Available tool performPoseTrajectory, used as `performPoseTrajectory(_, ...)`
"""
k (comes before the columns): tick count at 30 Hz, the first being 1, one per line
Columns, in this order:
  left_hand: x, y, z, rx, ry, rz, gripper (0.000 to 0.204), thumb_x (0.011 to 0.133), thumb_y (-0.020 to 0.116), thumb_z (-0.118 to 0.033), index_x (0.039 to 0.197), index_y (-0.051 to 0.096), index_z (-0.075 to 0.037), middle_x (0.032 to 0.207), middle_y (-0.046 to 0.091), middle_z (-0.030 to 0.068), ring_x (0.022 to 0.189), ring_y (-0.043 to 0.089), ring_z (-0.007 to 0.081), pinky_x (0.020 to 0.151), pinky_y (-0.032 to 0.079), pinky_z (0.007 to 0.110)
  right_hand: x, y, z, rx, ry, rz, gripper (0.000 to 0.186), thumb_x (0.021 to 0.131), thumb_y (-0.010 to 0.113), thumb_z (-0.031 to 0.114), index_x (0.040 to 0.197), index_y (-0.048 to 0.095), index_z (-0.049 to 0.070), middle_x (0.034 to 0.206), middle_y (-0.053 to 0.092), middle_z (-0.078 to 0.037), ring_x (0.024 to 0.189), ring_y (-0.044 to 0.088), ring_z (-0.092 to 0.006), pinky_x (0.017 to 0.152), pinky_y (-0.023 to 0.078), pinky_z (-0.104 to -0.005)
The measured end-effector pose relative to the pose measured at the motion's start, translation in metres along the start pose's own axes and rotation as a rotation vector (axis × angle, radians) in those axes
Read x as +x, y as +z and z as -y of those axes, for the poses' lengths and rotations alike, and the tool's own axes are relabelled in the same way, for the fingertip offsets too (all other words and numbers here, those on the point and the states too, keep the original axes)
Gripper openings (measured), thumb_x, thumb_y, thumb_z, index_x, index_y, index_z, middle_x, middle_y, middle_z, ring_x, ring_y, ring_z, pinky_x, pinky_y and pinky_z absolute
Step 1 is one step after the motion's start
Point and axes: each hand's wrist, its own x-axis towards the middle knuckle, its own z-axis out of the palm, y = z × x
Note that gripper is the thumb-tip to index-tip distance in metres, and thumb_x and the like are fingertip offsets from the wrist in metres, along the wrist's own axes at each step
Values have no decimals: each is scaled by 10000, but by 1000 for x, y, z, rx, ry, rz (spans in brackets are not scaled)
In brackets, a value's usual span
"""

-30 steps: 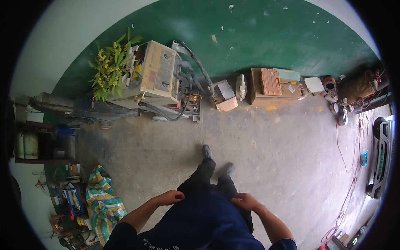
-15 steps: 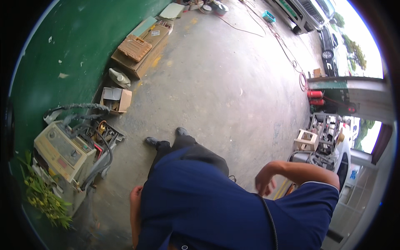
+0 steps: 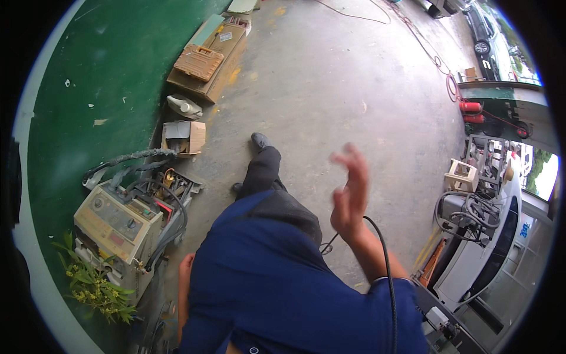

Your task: The person uses a yellow angle grinder to smooth the front bumper of a silver car, then applies a filler with a blue soldering iron to the same area. The person sits on the floor during the repair.

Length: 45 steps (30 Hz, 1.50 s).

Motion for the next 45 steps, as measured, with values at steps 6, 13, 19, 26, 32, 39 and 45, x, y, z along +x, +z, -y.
performPoseTrajectory(6,19,-17,-39,115,13,-68,177,1003,573,-160,1041,655,-8,882,670,7,783,599,60,701,483,215,184,102,-11,945,274,-614,459,1054,327,385,1333,465,47,1332,529,-152,1240,510,-302,1064,377,-458)
performPoseTrajectory(13,51,30,-156,125,-5,171,263,961,589,-86,1205,636,3,1082,693,60,988,628,120,869,497,266,455,185,88,992,-373,-208,350,1025,435,248,1123,531,-74,950,593,-132,755,612,-201,683,477,-326)
performPoseTrajectory(19,40,76,-70,51,7,182,297,890,639,-84,1175,654,-3,1058,701,107,968,654,180,858,525,324,270,247,-87,-19,-198,1497,356,874,726,312,1161,690,104,1120,694,-161,1019,670,-282,906,521,-433)
performPoseTrajectory(26,35,139,-96,185,39,47,262,891,634,-287,1028,685,-69,969,685,131,923,661,307,794,508,399,146,127,-170,-513,434,1931,410,1002,468,449,1102,657,99,967,674,-255,1016,638,-421,848,509,-454)
performPoseTrajectory(32,79,178,-47,131,141,177,172,893,528,-183,904,650,-61,901,657,186,926,637,392,767,494,487,119,52,-240,-548,640,1853,388,956,561,428,1078,651,71,980,704,-195,949,686,-352,794,526,-429)
performPoseTrajectory(39,227,162,121,-108,28,-60,237,878,675,-282,1023,669,-94,803,691,76,770,695,240,681,528,359,27,316,-385,-390,-174,2201,233,883,624,304,956,640,83,849,633,-90,782,624,-278,731,507,-379)
performPoseTrajectory(45,423,73,260,206,109,-719,215,869,680,-159,1057,647,-60,805,671,81,722,667,257,650,528,354,-151,690,-475,41,-846,1616,648,813,680,260,1363,455,1,1368,466,-202,1284,441,-388,1072,385,-450)
